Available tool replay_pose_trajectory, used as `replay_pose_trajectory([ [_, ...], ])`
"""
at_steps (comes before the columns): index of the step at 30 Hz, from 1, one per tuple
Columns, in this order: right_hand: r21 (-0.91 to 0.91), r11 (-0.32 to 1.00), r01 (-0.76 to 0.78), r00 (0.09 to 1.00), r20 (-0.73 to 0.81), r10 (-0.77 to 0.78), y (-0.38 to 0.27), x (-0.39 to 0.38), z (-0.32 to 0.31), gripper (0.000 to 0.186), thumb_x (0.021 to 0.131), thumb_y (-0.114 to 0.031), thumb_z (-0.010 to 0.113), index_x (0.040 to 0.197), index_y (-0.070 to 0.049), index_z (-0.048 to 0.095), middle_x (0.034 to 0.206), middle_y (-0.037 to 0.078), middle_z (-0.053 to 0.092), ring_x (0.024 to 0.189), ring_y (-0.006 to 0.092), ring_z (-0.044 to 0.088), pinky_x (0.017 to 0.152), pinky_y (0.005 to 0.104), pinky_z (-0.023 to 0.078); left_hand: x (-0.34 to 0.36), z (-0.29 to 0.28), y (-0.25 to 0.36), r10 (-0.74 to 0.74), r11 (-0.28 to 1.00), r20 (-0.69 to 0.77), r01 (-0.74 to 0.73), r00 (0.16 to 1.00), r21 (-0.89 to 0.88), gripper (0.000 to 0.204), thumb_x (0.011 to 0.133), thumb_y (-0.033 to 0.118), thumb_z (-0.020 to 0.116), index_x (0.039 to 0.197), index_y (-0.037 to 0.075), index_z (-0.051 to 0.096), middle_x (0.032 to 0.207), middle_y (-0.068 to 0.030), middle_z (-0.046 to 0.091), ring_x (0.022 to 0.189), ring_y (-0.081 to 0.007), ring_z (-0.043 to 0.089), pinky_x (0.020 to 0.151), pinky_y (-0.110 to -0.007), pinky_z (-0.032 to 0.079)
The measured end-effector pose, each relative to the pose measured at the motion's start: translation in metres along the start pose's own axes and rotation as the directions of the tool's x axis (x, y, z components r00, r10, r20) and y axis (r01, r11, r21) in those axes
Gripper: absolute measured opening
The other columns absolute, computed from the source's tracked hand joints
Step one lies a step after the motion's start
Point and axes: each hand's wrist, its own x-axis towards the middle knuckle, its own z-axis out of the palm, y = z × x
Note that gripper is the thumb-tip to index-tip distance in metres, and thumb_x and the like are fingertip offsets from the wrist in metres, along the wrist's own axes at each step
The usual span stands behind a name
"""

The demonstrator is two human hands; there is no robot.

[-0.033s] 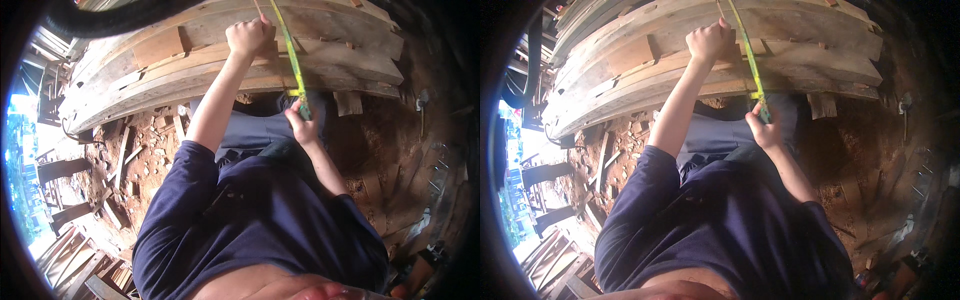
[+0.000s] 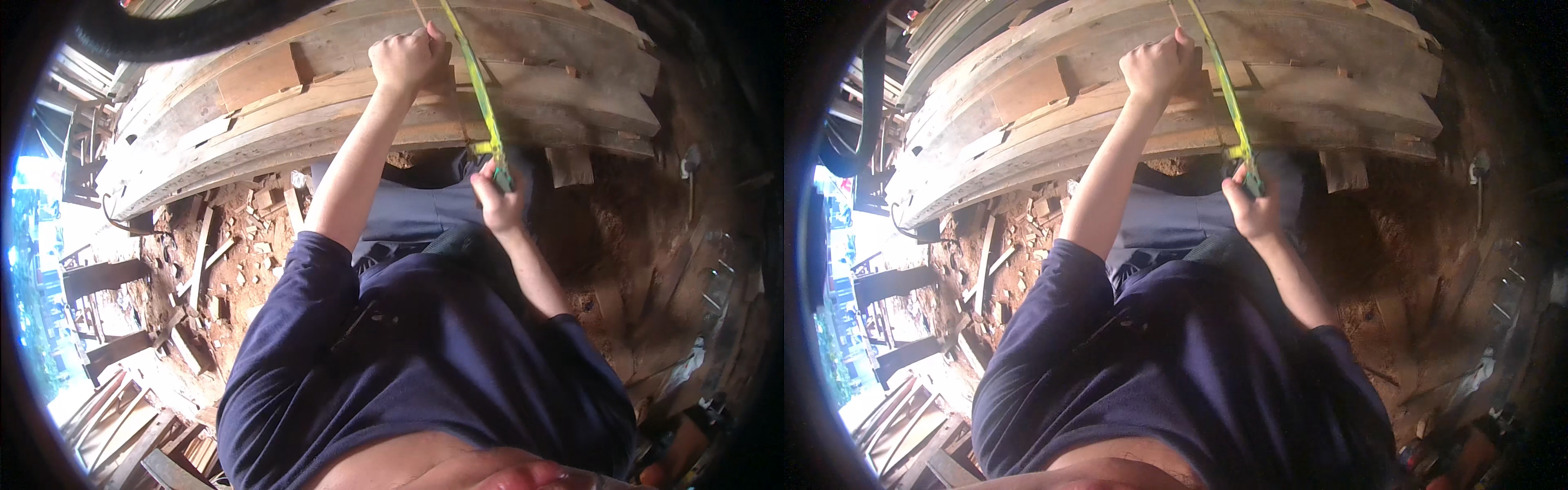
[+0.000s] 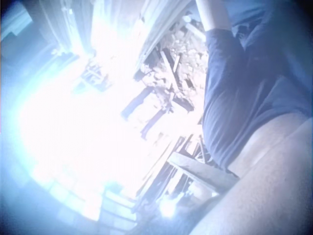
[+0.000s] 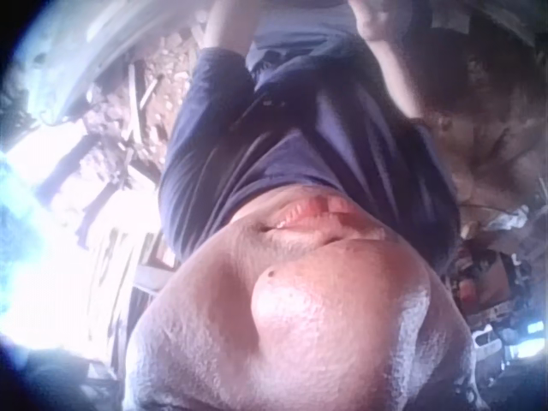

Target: The person uses a hand saw to cut a piece of wood placed on a workbench. They hold the saw with both hands and make repeated back-and-forth strokes to cut through the wood.

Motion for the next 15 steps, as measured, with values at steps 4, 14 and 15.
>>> replay_pose_trajectory([
  [4,-0.129,0.989,0.069,0.998,0.010,-0.069,-0.001,0.013,-0.002,0.016,0.088,-0.008,0.074,0.080,-0.007,0.060,0.066,-0.002,0.059,0.061,0.0088,0.053,0.058,0.0302,0.043,-0.002,-0.003,0.000,0.013,1.000,-0.079,-0.013,0.997,0.006,0.044,0.091,0.030,0.067,0.050,0.018,0.059,0.044,-0.0052,0.057,0.039,-0.0247,0.061,0.040,-0.037,0.047],
  [14,-0.116,0.990,0.075,0.996,-0.038,-0.080,0.011,0.016,0.012,0.021,0.091,-0.002,0.071,0.079,-0.008,0.056,0.063,-0.006,0.054,0.055,0.0034,0.048,0.052,0.0244,0.036,0.035,-0.041,-0.005,0.064,0.995,-0.236,-0.081,0.970,-0.061,0.044,0.092,0.035,0.068,0.055,0.014,0.064,0.050,-0.0055,0.061,0.047,-0.0277,0.063,0.051,-0.039,0.051],
  [15,-0.083,0.995,0.061,0.997,-0.044,-0.065,0.014,0.016,0.012,0.021,0.092,-0.001,0.071,0.079,-0.008,0.055,0.062,-0.006,0.054,0.054,0.0037,0.048,0.050,0.0243,0.036,0.046,-0.055,-0.011,0.085,0.982,-0.403,-0.146,0.911,-0.123,0.043,0.092,0.035,0.068,0.055,0.014,0.064,0.050,-0.0057,0.061,0.048,-0.0278,0.064,0.051,-0.039,0.051],
])
